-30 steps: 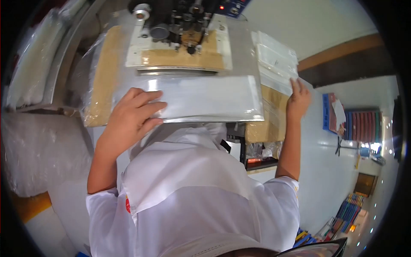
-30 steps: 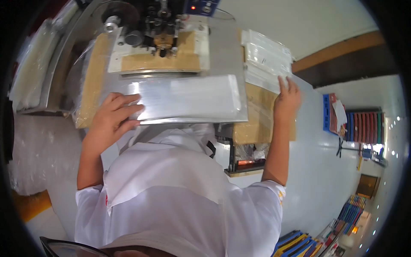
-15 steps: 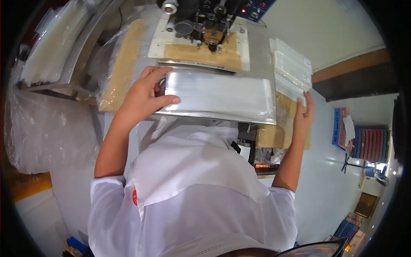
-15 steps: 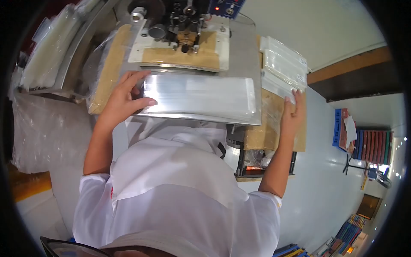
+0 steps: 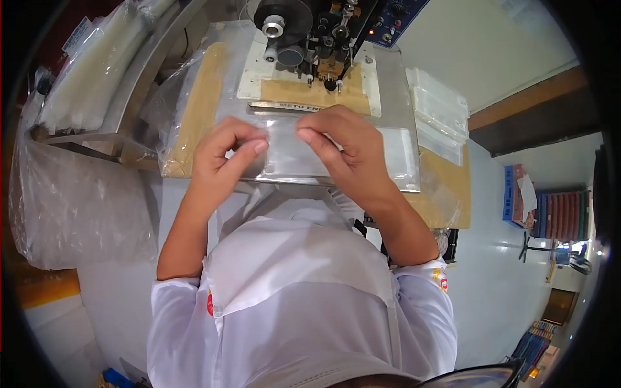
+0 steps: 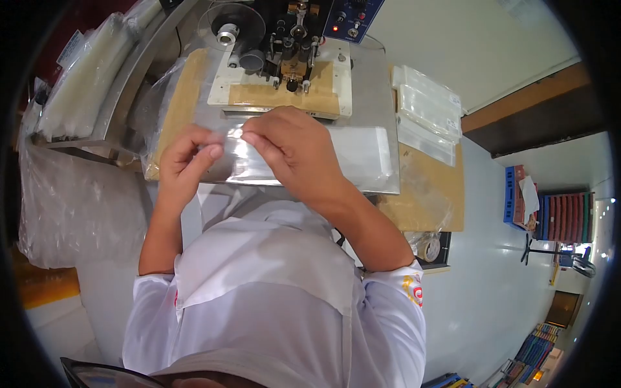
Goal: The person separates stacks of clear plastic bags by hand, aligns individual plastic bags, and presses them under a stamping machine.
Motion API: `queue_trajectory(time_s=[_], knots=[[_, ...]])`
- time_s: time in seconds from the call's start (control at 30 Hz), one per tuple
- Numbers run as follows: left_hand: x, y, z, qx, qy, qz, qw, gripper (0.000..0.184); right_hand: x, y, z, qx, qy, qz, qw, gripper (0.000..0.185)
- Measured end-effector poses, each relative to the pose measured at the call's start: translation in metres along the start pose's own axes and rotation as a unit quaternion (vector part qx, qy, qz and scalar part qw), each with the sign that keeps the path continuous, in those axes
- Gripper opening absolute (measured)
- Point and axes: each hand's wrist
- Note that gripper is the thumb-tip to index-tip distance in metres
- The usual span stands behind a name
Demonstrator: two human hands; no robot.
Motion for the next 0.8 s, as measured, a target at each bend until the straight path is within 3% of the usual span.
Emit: queue_trajectory(time_s=[0.07,0.13,0.23,0.27,0.33,0.37,0.47,0.6,0.63,0.7,0.73,0.8], knots=[[0.002,-0.003,-0.007,0.034,0.044,-0.030,0.998,0.005,0.001,-0.003,0.004,-0.045,0.030,0.009,0.998,0.013],[-0.001,-0.006,-0.003,0.045,0.092,-0.008,0.995,0.008,-0.003,-0.008,0.010,-0.052,-0.067,0.000,0.996,0.013],[-0.005,-0.006,0.020,0.207,0.197,0.164,0.944,0.009,-0.006,-0.012,0.018,-0.011,-0.116,-0.066,0.991,0.015],[-0.006,-0.006,0.019,0.186,0.194,0.156,0.950,0.009,-0.006,-0.012,0.019,0.011,-0.116,-0.099,0.988,0.016],[-0.009,-0.001,0.012,0.148,0.190,0.144,0.960,0.008,-0.004,-0.012,0.008,0.003,-0.070,-0.061,0.996,0.018],[0.001,-0.002,0.002,0.042,0.142,0.046,0.988,0.008,-0.002,-0.013,0.003,0.000,-0.046,-0.042,0.998,0.019],[-0.019,-0.001,0.005,0.075,0.209,0.080,0.972,0.010,0.005,-0.019,0.004,0.006,-0.047,-0.097,0.994,0.018],[-0.024,-0.005,0.026,0.248,0.153,0.109,0.950,0.013,-0.014,-0.012,0.004,0.032,-0.071,-0.100,0.992,0.020],[-0.018,-0.001,0.018,0.244,0.091,0.053,0.964,0.011,-0.008,-0.014,0.005,0.061,-0.048,-0.079,0.994,0.019],[-0.012,0.005,0.004,0.114,0.105,-0.006,0.988,0.010,0.002,-0.009,-0.007,0.067,0.031,-0.018,0.997,0.010],[-0.009,0.007,0.000,0.045,0.110,-0.036,0.992,0.010,0.006,-0.001,-0.020,0.102,0.027,-0.040,0.994,0.009],[-0.003,0.009,-0.001,0.077,0.075,0.021,0.994,0.011,0.009,0.015,-0.042,0.173,0.021,-0.082,0.981,0.010]])
Point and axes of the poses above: each hand's wrist, its own y-axis towards the middle knuckle, its own z-axis out of the palm, x = y × z, and after that the axes turned 13 degrees about -y, right-handed
